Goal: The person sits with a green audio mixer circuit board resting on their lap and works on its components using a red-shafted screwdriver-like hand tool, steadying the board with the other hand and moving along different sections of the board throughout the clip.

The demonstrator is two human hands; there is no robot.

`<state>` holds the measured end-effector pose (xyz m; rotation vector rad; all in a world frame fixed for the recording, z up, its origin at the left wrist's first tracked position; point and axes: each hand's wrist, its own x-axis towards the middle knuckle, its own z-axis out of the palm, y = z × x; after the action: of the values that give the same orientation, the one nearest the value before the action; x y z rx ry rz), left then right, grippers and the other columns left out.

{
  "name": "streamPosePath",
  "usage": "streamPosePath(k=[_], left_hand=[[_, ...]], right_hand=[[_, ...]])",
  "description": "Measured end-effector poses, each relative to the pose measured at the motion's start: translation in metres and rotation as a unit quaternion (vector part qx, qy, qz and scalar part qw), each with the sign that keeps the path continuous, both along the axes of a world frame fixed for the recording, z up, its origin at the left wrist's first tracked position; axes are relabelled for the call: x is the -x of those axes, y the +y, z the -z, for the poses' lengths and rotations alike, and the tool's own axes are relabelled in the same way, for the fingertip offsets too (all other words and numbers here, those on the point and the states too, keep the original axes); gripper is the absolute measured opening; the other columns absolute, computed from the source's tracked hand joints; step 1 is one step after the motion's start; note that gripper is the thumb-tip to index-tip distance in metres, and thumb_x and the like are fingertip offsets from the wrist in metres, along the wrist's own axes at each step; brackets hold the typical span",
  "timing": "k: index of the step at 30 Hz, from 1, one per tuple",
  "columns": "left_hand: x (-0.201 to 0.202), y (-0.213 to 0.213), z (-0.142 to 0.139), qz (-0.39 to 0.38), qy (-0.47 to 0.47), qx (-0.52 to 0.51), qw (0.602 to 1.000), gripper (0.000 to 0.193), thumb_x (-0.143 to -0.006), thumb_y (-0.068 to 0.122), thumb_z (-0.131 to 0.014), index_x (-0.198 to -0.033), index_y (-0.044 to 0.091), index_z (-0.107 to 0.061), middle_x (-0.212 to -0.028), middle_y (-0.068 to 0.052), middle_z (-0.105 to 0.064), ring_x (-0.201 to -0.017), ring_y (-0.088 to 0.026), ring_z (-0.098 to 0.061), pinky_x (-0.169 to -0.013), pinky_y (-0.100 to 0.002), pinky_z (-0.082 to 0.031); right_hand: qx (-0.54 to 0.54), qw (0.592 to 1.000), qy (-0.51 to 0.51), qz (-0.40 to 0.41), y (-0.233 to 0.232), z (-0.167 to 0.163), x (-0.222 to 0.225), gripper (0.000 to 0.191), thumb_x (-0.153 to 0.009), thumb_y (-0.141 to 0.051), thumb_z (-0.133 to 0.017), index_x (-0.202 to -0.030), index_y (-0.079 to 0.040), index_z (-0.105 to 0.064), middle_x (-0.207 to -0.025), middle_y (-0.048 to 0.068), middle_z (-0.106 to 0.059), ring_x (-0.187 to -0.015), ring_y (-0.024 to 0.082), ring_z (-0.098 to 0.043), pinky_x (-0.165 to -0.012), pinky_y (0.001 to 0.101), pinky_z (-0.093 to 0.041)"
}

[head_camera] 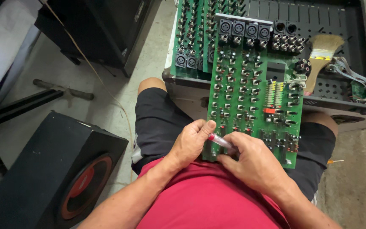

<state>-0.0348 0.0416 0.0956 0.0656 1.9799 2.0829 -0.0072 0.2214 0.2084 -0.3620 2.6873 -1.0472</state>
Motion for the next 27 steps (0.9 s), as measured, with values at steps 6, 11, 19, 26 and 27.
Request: streamPosePath(k=[6,11,19,26,27], left_hand=[[0.001,0.003,0.000,-0.017,0.027,0.033,0.999,0.046,-0.100,0.046,-0.062,-0.078,0.005,-0.061,-0.068,0.004,-0.053,-0.065,-0.004,-0.045,-0.057,-0.027,-0.043],[0.000,0.004,0.003,-0.015,0.003,-0.029,0.999,0.036,-0.097,0.038,-0.066,-0.082,0.005,-0.065,-0.073,0.006,-0.059,-0.068,-0.003,-0.049,-0.059,-0.024,-0.045],[-0.002,-0.002,0.006,0.041,-0.026,-0.139,0.989,0.026,-0.098,0.024,-0.067,-0.105,0.000,-0.064,-0.092,0.001,-0.065,-0.082,-0.004,-0.056,-0.071,-0.023,-0.049],[-0.009,-0.008,0.002,0.085,-0.035,-0.189,0.978,0.041,-0.092,0.009,-0.069,-0.129,-0.004,-0.056,-0.114,-0.005,-0.066,-0.101,-0.010,-0.063,-0.092,-0.025,-0.054],[-0.009,-0.009,0.000,0.090,-0.046,-0.191,0.976,0.043,-0.092,0.007,-0.069,-0.131,-0.004,-0.054,-0.116,-0.006,-0.066,-0.102,-0.010,-0.064,-0.091,-0.026,-0.054]], right_hand=[[-0.009,0.999,0.012,-0.042,0.006,0.003,0.002,0.032,-0.070,-0.018,-0.084,-0.094,-0.002,-0.069,-0.084,0.013,-0.070,-0.074,0.030,-0.071,-0.068,0.0392,-0.055],[0.006,1.000,0.018,-0.019,0.012,0.012,0.000,0.029,-0.073,-0.019,-0.083,-0.096,-0.004,-0.072,-0.085,0.011,-0.073,-0.076,0.028,-0.073,-0.068,0.0380,-0.056],[0.002,0.984,0.168,0.053,0.011,0.017,0.001,0.039,-0.070,-0.022,-0.087,-0.098,-0.003,-0.070,-0.086,0.012,-0.069,-0.073,0.030,-0.068,-0.063,0.0401,-0.053],[-0.019,0.968,0.227,0.105,0.006,0.014,0.008,0.033,-0.074,-0.023,-0.088,-0.095,-0.004,-0.071,-0.088,0.011,-0.065,-0.072,0.029,-0.065,-0.064,0.0411,-0.051],[-0.020,0.964,0.244,0.104,0.006,0.014,0.009,0.032,-0.075,-0.023,-0.088,-0.095,-0.005,-0.071,-0.088,0.010,-0.065,-0.073,0.030,-0.065,-0.064,0.0413,-0.051]])
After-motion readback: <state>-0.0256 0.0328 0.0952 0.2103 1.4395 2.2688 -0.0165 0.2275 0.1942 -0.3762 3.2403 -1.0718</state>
